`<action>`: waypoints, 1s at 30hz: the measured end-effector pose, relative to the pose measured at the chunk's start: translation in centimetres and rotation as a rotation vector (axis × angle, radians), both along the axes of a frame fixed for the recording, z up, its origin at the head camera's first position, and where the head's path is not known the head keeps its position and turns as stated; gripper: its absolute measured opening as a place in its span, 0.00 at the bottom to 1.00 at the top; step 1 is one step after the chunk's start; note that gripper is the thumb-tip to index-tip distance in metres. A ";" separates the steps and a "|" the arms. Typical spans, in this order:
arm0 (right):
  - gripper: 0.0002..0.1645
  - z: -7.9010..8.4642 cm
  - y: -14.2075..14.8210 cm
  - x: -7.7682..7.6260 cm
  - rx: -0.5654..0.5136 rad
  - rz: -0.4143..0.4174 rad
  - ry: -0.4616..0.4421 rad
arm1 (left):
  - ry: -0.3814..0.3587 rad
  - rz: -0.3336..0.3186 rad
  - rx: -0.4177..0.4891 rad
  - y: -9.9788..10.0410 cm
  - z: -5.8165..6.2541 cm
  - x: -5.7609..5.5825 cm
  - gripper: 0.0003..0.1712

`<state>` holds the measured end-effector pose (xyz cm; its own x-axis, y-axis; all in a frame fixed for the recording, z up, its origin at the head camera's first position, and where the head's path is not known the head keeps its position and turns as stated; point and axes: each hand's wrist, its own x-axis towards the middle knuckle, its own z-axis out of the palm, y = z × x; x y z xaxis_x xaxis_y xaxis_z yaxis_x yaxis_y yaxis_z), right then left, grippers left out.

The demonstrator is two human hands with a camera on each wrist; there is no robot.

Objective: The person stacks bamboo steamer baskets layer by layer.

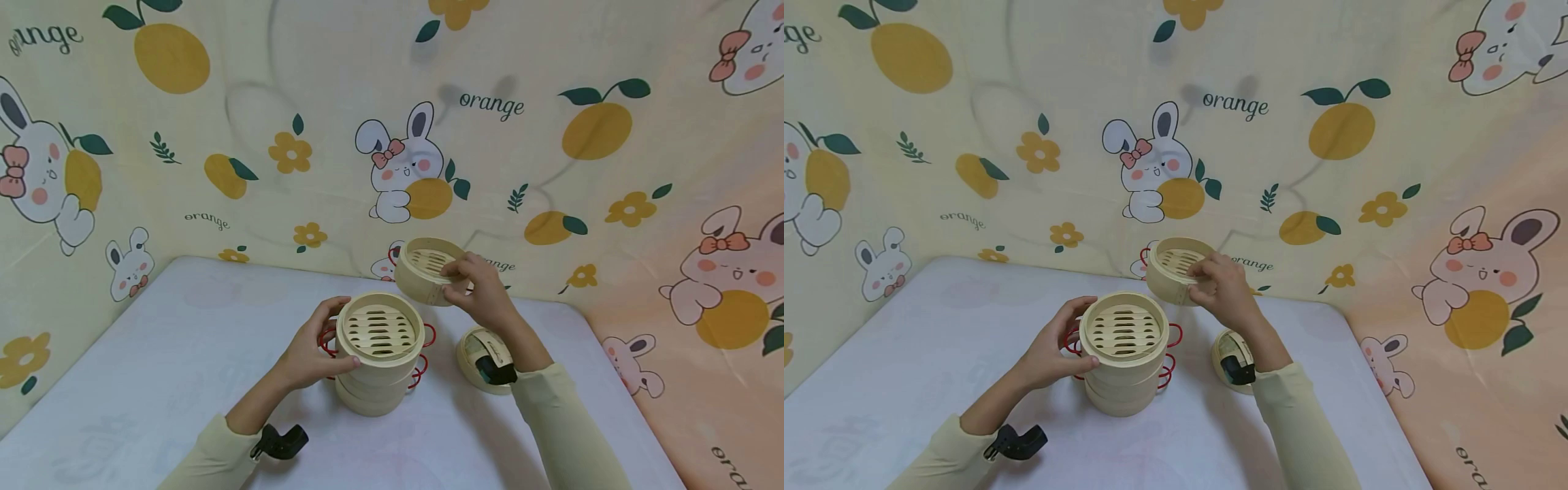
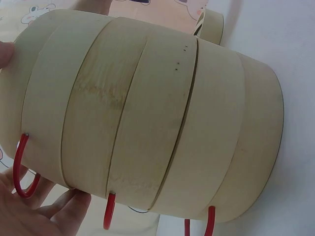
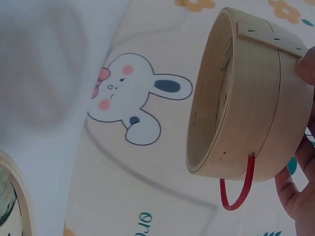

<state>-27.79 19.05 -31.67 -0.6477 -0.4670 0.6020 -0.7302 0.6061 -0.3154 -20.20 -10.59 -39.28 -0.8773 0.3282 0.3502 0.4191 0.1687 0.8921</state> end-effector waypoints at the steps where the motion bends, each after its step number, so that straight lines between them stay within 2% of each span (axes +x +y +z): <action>1: 0.11 0.1 0.0 0.1 0.000 0.000 0.002 | -0.002 0.003 -0.001 0.0 0.1 0.0 0.50; 3: 0.11 0.3 0.0 0.2 -0.003 -0.001 0.005 | 0.007 0.001 -0.006 0.1 0.3 0.1 0.50; 11: 0.11 1.2 -0.1 0.8 -0.010 0.011 0.015 | -0.010 -0.019 0.022 0.3 2.3 1.4 0.49; 13: 0.12 1.4 -0.1 1.1 -0.012 0.014 0.020 | -0.011 -0.023 0.028 0.2 2.1 1.3 0.49; 21: 0.13 2.3 -0.7 2.3 -0.019 0.036 0.023 | -0.011 0.012 0.008 0.0 0.0 0.0 0.49; 30: 0.13 3.3 -1.4 3.8 0.000 0.058 0.053 | -0.016 0.010 0.014 0.1 -0.3 -0.2 0.49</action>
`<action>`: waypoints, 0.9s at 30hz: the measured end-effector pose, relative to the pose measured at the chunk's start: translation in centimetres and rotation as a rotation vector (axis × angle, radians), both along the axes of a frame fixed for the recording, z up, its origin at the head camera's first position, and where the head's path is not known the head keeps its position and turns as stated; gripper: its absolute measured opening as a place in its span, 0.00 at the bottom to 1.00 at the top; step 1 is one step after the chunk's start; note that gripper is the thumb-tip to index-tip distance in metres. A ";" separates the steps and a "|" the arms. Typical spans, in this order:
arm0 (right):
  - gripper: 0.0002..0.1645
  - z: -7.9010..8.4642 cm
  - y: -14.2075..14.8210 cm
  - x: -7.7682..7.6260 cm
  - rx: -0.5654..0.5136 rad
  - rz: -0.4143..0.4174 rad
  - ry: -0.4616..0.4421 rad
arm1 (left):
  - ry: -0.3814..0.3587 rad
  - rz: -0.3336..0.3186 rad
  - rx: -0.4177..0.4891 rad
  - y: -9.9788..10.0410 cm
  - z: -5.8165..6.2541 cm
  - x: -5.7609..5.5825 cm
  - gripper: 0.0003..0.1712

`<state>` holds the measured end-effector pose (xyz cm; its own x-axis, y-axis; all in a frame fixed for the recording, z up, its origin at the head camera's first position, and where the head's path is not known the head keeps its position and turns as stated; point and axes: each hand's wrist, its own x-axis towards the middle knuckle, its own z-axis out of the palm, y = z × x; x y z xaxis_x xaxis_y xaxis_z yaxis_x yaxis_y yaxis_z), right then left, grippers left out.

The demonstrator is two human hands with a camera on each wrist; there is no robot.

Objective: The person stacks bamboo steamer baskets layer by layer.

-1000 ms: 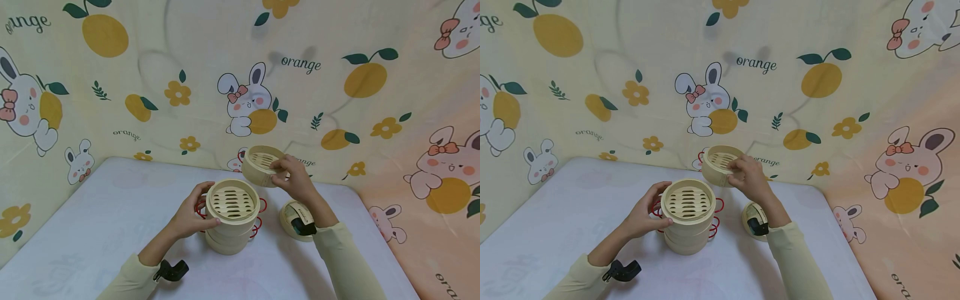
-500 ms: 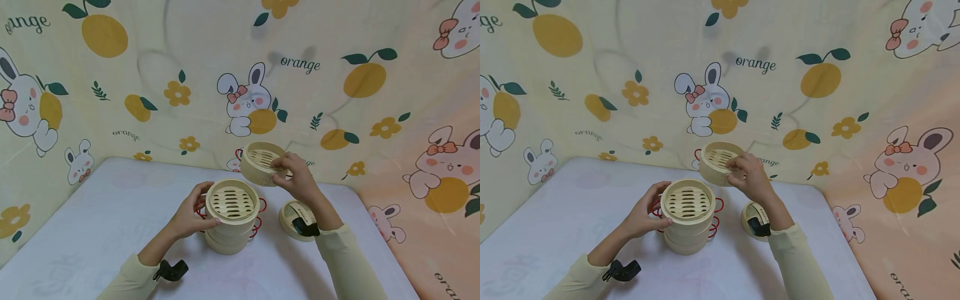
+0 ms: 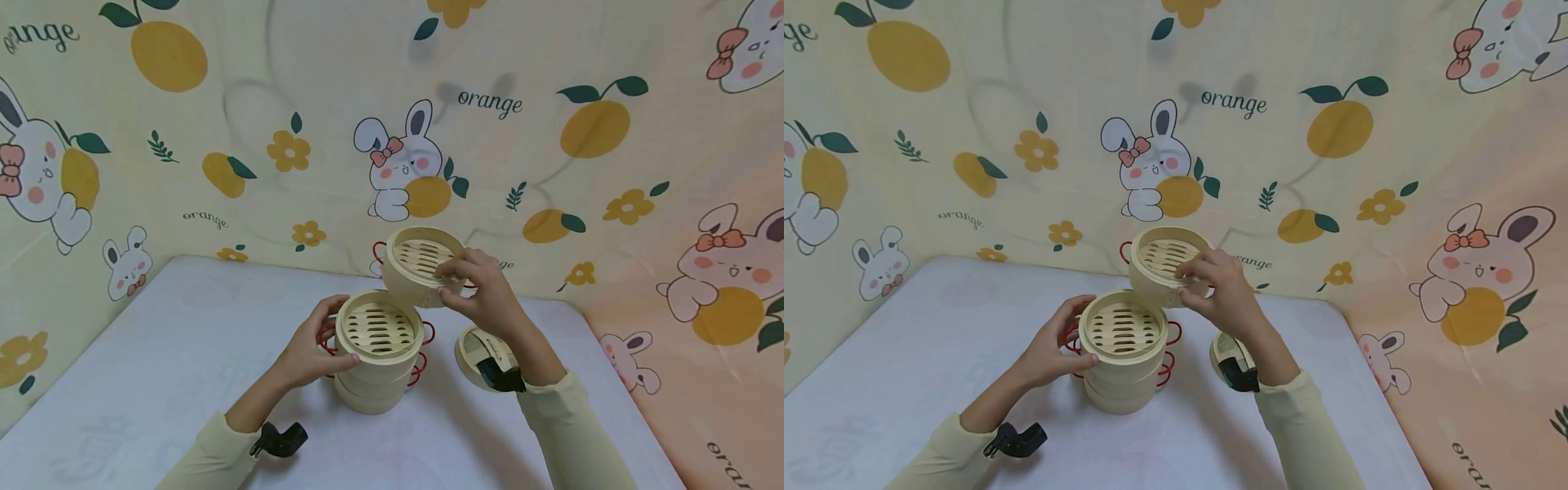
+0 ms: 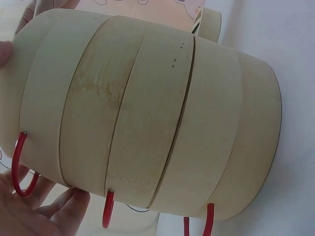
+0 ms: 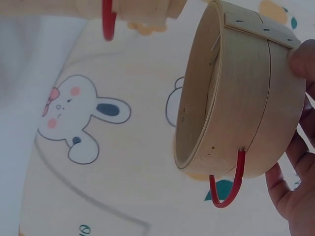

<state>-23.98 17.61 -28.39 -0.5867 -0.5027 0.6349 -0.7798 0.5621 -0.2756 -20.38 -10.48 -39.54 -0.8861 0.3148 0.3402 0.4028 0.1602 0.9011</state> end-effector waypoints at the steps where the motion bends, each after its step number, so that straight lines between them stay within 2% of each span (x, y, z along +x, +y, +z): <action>1: 0.12 0.1 -0.1 0.2 0.002 0.003 0.006 | -0.005 0.008 -0.003 0.0 0.0 0.0 0.49; 10: 0.11 -0.1 -0.8 1.2 0.022 0.039 0.038 | -0.024 0.002 0.002 0.1 0.4 0.2 0.49; 17: 0.11 -0.2 -1.2 1.9 0.023 0.053 0.022 | -0.038 -0.013 0.009 0.2 2.1 1.4 0.48; 20: 0.11 -0.3 -1.4 2.2 0.020 0.062 0.012 | -0.043 -0.011 0.000 0.2 2.4 1.6 0.48; 23: 0.11 -0.3 -1.5 2.5 0.019 0.077 0.011 | -0.041 -0.011 -0.001 0.2 2.4 1.5 0.49; 25: 0.10 -0.3 -1.6 2.7 0.019 0.089 0.010 | -0.030 -0.010 0.002 0.1 1.7 1.1 0.49; 27: 0.10 -0.4 -1.8 2.8 0.021 0.102 0.009 | -0.021 -0.013 0.006 0.1 1.6 1.0 0.50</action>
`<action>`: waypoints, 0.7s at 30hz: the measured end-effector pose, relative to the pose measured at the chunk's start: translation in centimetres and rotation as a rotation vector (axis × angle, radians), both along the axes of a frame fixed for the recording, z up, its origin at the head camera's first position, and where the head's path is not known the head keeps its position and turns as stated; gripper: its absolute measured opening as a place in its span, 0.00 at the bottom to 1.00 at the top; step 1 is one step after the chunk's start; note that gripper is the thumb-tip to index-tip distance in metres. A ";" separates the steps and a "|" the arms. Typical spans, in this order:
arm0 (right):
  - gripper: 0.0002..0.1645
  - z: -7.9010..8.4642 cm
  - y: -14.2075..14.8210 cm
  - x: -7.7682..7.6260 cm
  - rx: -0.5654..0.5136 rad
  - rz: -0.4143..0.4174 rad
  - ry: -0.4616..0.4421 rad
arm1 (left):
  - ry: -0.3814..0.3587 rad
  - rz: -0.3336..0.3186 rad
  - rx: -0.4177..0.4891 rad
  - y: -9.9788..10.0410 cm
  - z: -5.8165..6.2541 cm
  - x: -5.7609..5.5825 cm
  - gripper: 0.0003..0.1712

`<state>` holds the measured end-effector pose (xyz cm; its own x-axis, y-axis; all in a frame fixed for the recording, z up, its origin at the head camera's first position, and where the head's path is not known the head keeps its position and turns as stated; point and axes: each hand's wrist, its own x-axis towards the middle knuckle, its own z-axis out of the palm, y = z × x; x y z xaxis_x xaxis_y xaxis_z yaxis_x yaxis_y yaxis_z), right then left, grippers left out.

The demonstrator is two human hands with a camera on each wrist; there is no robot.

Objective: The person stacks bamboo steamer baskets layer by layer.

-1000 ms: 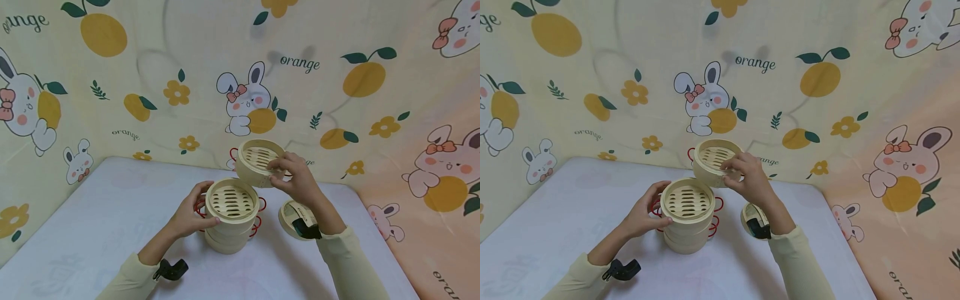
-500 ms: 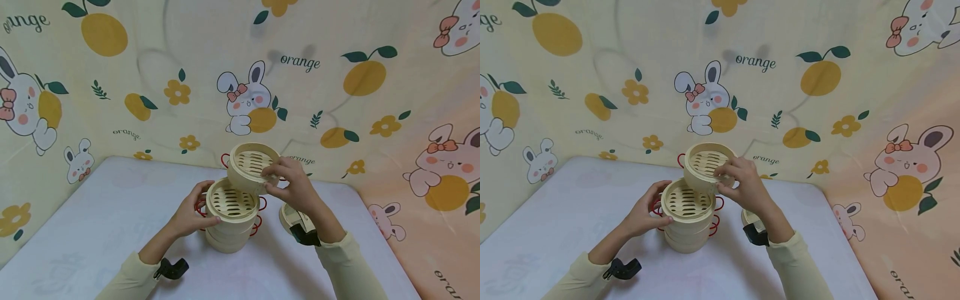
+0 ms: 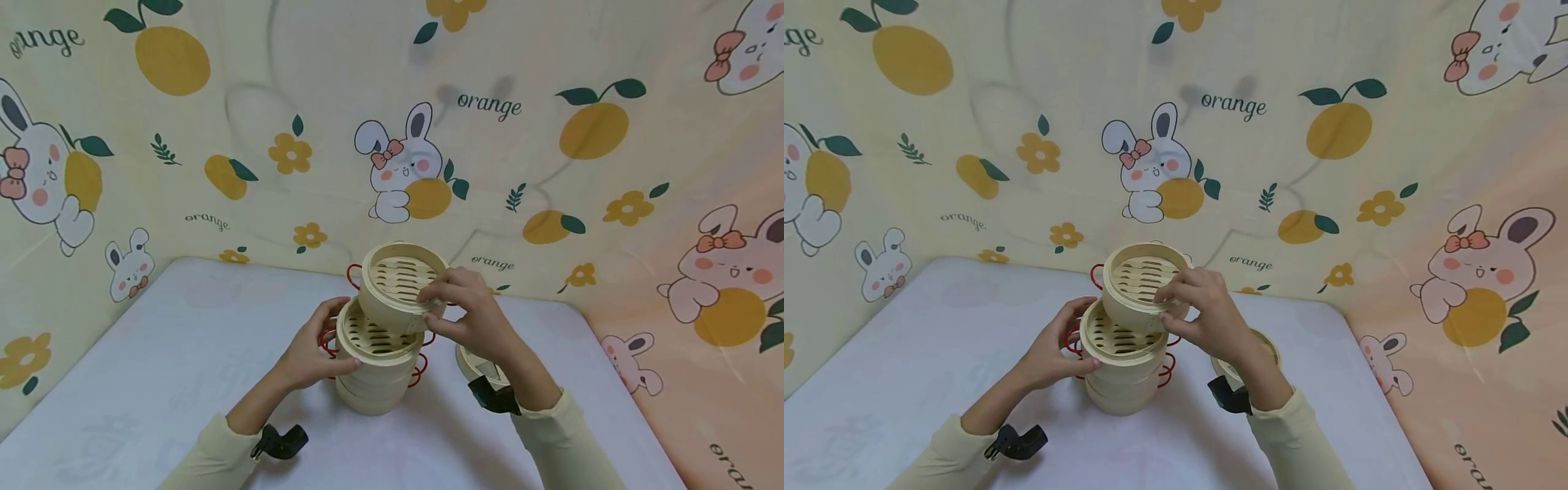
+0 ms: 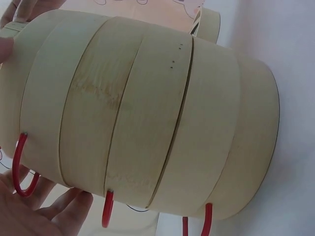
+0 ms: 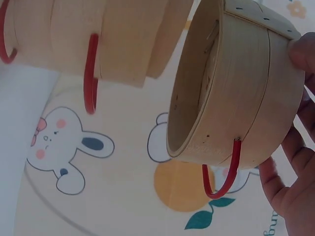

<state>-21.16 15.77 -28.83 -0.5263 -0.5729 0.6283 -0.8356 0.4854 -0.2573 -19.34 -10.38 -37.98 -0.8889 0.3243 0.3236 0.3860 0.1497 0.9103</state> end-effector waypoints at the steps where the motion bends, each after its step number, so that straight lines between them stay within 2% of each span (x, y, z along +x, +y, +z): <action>1: 0.10 -0.1 -0.1 0.1 0.002 0.006 -0.001 | 0.005 -0.001 -0.001 0.0 0.0 0.0 0.50; 3: 0.10 -0.2 -0.3 0.3 0.007 0.015 -0.008 | 0.012 0.000 -0.003 0.0 0.0 0.1 0.50; 5: 0.10 -0.4 -0.6 0.6 0.014 0.022 -0.008 | 0.007 0.008 -0.011 0.1 0.7 0.5 0.49; 8: 0.10 -0.5 -0.9 0.9 0.017 0.031 -0.007 | 0.001 0.030 -0.032 0.1 1.0 0.8 0.48; 21: 0.10 -0.9 -1.4 1.8 0.014 0.065 -0.025 | -0.039 0.056 -0.035 0.1 1.2 1.0 0.45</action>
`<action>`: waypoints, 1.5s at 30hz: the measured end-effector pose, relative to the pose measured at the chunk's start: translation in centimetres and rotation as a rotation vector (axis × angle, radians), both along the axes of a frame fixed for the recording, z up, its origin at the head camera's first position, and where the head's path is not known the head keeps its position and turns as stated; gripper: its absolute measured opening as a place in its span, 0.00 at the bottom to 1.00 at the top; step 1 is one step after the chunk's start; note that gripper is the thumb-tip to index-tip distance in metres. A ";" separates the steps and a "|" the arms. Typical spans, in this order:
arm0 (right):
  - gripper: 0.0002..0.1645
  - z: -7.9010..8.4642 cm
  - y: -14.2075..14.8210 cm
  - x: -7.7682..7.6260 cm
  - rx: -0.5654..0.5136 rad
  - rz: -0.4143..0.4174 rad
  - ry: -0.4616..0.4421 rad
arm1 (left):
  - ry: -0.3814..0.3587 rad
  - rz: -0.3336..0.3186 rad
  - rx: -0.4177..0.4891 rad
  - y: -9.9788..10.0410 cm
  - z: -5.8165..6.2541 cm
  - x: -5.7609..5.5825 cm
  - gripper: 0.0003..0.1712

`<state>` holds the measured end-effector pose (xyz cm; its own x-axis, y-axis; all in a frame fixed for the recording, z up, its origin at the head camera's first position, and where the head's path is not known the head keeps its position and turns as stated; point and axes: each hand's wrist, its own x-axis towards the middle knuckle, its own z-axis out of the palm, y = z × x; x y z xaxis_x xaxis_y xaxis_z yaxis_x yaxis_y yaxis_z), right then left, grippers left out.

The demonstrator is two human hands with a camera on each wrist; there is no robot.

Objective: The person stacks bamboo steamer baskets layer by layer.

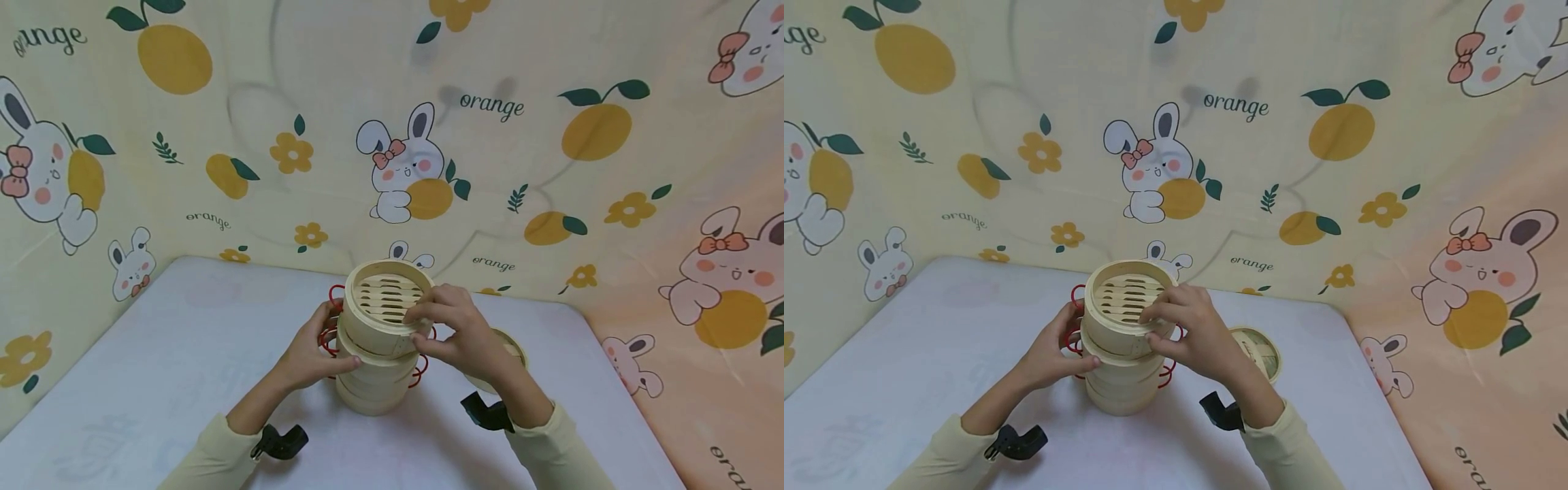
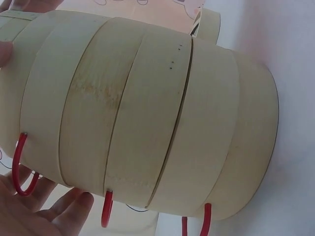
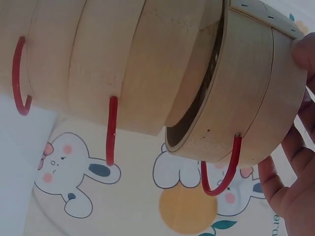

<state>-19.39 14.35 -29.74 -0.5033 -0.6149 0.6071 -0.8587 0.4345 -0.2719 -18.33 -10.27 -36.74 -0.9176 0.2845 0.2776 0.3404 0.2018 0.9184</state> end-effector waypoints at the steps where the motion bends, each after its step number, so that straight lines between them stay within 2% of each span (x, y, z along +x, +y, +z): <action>1: 0.10 0.0 0.0 0.0 0.000 0.001 -0.002 | -0.005 0.001 0.000 0.0 0.0 0.0 0.46; 11: 0.10 -0.6 -0.1 0.3 -0.016 0.009 -0.027 | -0.037 0.007 -0.007 0.0 0.1 0.1 0.46; 24: 0.11 -1.0 -0.1 0.5 -0.033 0.032 -0.029 | 0.016 -0.016 -0.004 -0.3 -0.1 -0.2 0.43; 31: 0.11 -1.2 -0.1 0.5 -0.026 0.041 -0.026 | 0.001 -0.039 0.007 -0.4 -0.4 -0.3 0.43; 36: 0.11 -1.4 -0.1 0.4 -0.026 0.043 -0.017 | -0.021 -0.028 -0.005 -0.4 -0.4 -0.2 0.43; 45: 0.11 -1.6 0.0 0.1 -0.044 0.060 0.012 | -0.017 -0.015 -0.013 -0.3 -0.1 -0.3 0.43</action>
